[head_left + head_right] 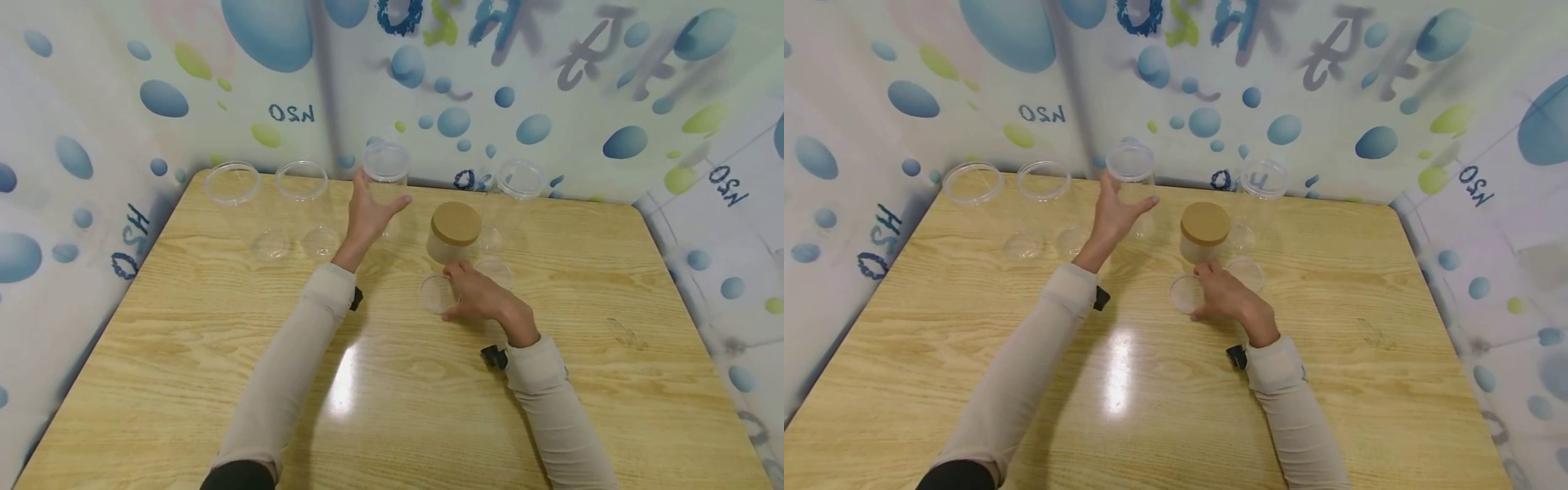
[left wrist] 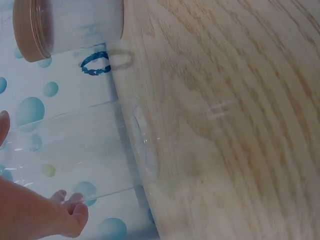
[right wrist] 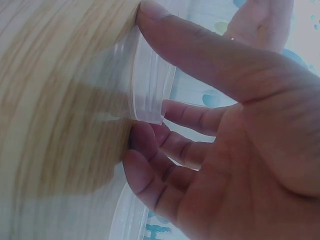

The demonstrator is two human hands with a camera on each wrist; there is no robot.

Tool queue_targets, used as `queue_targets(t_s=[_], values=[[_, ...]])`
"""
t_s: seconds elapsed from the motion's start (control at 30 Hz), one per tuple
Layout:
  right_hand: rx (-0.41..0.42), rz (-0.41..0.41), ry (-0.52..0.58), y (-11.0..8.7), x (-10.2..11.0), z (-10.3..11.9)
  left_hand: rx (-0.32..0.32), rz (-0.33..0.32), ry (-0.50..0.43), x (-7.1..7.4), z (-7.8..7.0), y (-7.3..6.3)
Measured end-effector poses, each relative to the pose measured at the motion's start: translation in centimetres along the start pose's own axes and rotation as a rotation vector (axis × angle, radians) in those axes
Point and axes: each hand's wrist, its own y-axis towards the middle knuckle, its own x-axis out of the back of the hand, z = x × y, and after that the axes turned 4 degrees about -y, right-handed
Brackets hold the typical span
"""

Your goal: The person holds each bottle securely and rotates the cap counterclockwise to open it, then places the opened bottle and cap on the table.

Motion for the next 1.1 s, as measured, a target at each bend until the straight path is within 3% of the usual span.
queue_targets(t_s=[0.23, 0.43, 0.57, 0.7, 0.83, 0.97, 1.1], values=[[-0.014, 0.004, 0.003, -0.1, 0.0, 0.2, -0.069, 0.021, -0.023, 0.5, 0.1, -0.8], [-0.012, 0.007, 0.001, -0.1, 0.0, 0.3, -0.141, 0.088, 0.015, 1.3, -0.5, -2.7], [-0.006, 0.016, 0.013, -0.2, 0.2, 0.2, -0.15, 0.11, 0.091, 2.0, -1.3, -4.4], [0.0, 0.017, 0.037, -0.4, 0.6, 0.2, -0.173, 0.085, 0.164, 2.6, -1.6, -5.7], [-0.008, 0.012, 0.064, -0.6, 1.2, 0.4, -0.235, 0.066, 0.259, 2.8, -1.7, -6.9], [-0.014, -0.048, 0.067, -1.3, 2.4, 1.0, -0.274, 0.093, 0.352, 3.0, -1.6, -7.9], [-0.026, -0.159, 0.071, -2.3, 3.5, 1.5, -0.304, 0.15, 0.43, 3.0, -1.5, -8.6]])
